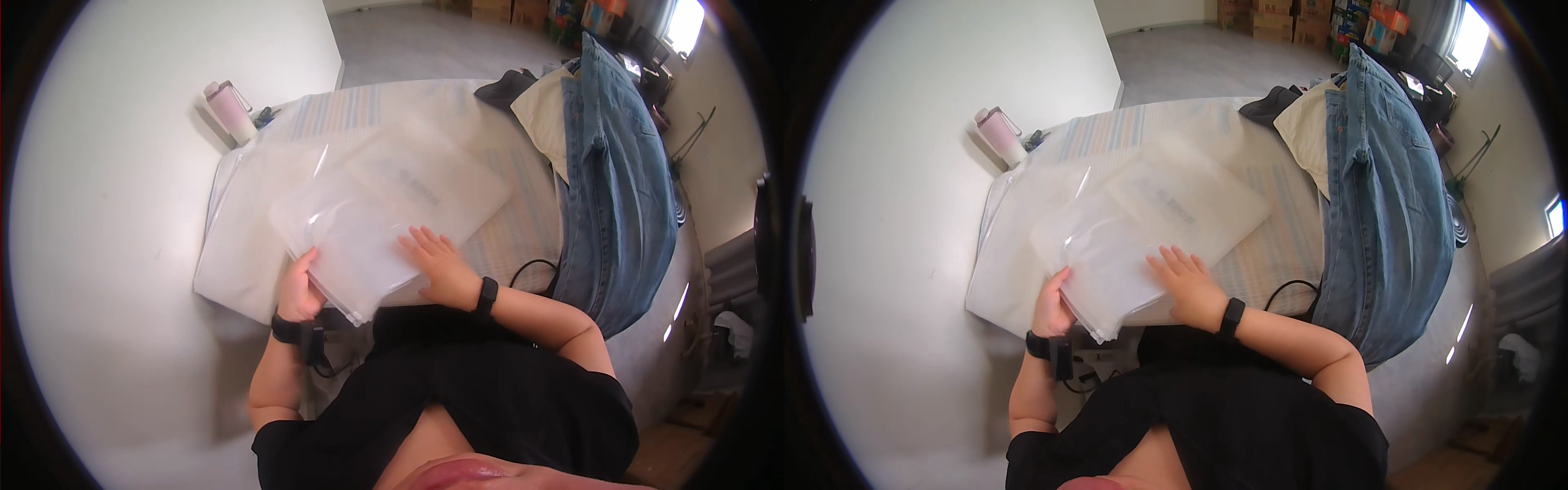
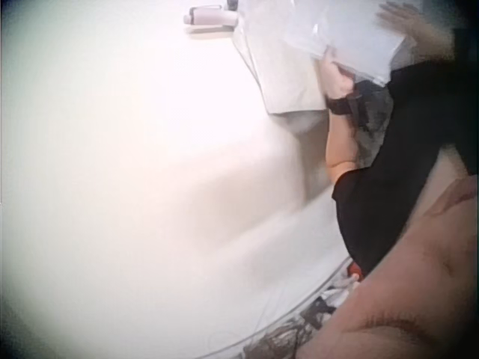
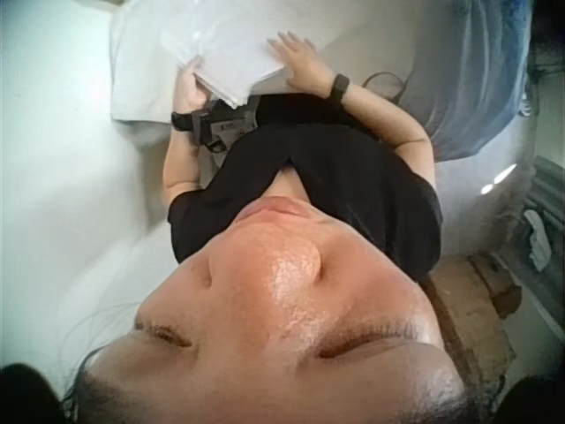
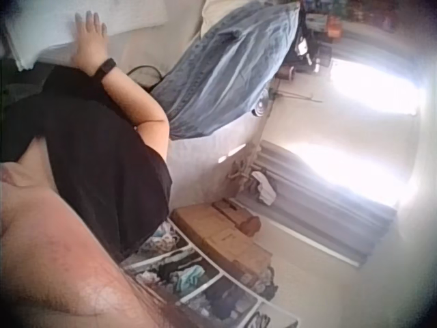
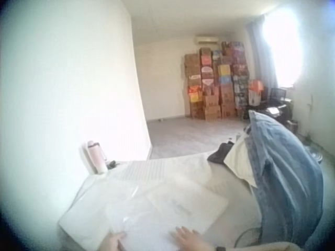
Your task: The person moves plastic bags aside on the table, picks up a pair of jeans, and spreads them out. They pull the zipper, unbutton the waist, and pull the fabric to check the waistband and seams.
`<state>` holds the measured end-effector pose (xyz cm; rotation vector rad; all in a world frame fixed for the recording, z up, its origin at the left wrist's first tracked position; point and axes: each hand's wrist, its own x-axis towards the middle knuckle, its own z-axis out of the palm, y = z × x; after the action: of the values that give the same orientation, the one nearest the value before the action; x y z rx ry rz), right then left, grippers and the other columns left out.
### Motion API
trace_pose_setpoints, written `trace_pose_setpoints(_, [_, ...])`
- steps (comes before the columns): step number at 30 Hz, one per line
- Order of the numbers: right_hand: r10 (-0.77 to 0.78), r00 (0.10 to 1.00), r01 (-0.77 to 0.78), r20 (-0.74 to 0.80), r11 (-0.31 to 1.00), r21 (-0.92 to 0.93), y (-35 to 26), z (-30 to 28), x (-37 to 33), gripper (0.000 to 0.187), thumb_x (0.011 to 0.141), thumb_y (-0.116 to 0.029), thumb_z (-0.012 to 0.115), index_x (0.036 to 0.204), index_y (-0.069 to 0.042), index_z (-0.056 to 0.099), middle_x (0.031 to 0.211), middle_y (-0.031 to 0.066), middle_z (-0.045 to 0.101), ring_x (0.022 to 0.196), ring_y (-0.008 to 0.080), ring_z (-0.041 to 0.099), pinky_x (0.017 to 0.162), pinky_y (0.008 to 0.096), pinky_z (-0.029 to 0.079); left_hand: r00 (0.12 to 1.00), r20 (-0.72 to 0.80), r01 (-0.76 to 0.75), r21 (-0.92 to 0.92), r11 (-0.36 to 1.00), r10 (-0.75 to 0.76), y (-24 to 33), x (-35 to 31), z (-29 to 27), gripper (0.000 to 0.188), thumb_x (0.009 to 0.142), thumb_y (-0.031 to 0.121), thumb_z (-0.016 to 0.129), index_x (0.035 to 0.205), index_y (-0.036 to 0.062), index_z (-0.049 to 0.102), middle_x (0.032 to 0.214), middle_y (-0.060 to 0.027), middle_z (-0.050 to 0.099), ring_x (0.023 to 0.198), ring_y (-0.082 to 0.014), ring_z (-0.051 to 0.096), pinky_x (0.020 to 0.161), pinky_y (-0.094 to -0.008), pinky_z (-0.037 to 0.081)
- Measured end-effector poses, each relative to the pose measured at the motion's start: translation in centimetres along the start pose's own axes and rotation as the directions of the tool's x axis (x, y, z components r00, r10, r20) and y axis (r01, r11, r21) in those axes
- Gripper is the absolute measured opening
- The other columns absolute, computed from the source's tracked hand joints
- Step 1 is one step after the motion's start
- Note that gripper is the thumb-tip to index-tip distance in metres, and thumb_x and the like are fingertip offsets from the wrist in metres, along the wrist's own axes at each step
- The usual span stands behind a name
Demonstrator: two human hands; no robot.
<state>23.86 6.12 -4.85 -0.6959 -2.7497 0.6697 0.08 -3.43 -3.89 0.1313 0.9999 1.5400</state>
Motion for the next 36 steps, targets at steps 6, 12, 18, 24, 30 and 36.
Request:
trace_pose_setpoints(6, [-0.053, 0.986, 0.074, -0.157, 0.989, 0.129, 1.8, -0.6, -0.8, 0.050, 0.070, 0.000, 0.053, 0.118, -0.009, 0.046, 0.118, 0.0151, 0.047, 0.113, 0.0319, 0.041, 0.094, 0.0409, 0.031, 1.000, 0.023, 0.019, -0.096, 0.995, -0.017, -1.3, -3.0, 3.0, 0.035, 0.085, 0.020, 0.044, 0.116, 0.0016, 0.043, 0.112, -0.0089, 0.052, 0.101, -0.0221, 0.050, 0.085, -0.0356, 0.041])
trace_pose_setpoints(12, [0.111, 0.994, -0.066, -0.015, 0.684, 0.726, 3.2, -2.5, -3.1, 0.025, 0.080, -0.001, 0.044, 0.101, 0.002, 0.055, 0.093, 0.0111, 0.060, 0.089, 0.0199, 0.054, 0.078, 0.0278, 0.041, 0.843, 0.524, -0.497, 0.669, 0.552, 0.124, -1.0, -3.6, 0.6, 0.044, 0.076, 0.012, 0.060, 0.115, -0.0005, 0.042, 0.107, -0.0100, 0.052, 0.096, -0.0199, 0.052, 0.082, -0.0314, 0.042])
trace_pose_setpoints(18, [0.398, 0.902, -0.253, 0.168, 0.171, 0.952, 5.6, -2.3, -6.3, 0.025, 0.086, -0.006, 0.040, 0.107, 0.002, 0.051, 0.104, 0.0064, 0.055, 0.095, 0.0149, 0.052, 0.083, 0.0268, 0.040, 0.887, 0.173, -0.373, 0.814, 0.445, 0.428, 0.7, 1.7, -2.0, 0.061, 0.071, 0.008, 0.065, 0.122, -0.0010, 0.034, 0.115, -0.0146, 0.044, 0.106, -0.0221, 0.045, 0.087, -0.0299, 0.039])
trace_pose_setpoints(24, [0.504, 0.832, -0.119, 0.231, -0.245, 0.962, 7.2, -2.2, -8.4, 0.034, 0.090, -0.018, 0.040, 0.116, 0.003, 0.042, 0.115, 0.0109, 0.049, 0.105, 0.0198, 0.048, 0.092, 0.0332, 0.036, 0.882, 0.421, -0.472, 0.797, 0.377, 0.214, 0.7, 6.5, 2.3, 0.070, 0.073, 0.017, 0.064, 0.128, -0.0003, 0.026, 0.127, -0.0175, 0.034, 0.117, -0.0257, 0.036, 0.096, -0.0358, 0.029])
trace_pose_setpoints(30, [0.510, 0.811, -0.059, 0.288, -0.419, 0.906, 9.8, -0.3, -9.4, 0.036, 0.090, -0.021, 0.040, 0.118, 0.002, 0.040, 0.116, 0.0095, 0.048, 0.106, 0.0200, 0.047, 0.093, 0.0333, 0.034, 0.913, 0.379, -0.407, 0.847, 0.341, 0.150, -0.9, 13.1, 3.1, 0.058, 0.076, 0.018, 0.061, 0.124, -0.0011, 0.033, 0.120, -0.0170, 0.042, 0.109, -0.0218, 0.042, 0.090, -0.0323, 0.034])
trace_pose_setpoints(36, [0.520, 0.799, -0.030, 0.301, -0.466, 0.884, 9.2, -0.5, -9.5, 0.035, 0.089, -0.018, 0.041, 0.117, 0.003, 0.039, 0.115, 0.0120, 0.047, 0.103, 0.0214, 0.047, 0.089, 0.0362, 0.037, 0.940, 0.335, -0.334, 0.859, 0.387, 0.069, -0.5, 13.7, 3.2, 0.053, 0.076, 0.019, 0.060, 0.119, -0.0035, 0.038, 0.100, -0.0122, 0.055, 0.088, -0.0149, 0.052, 0.074, -0.0266, 0.041])
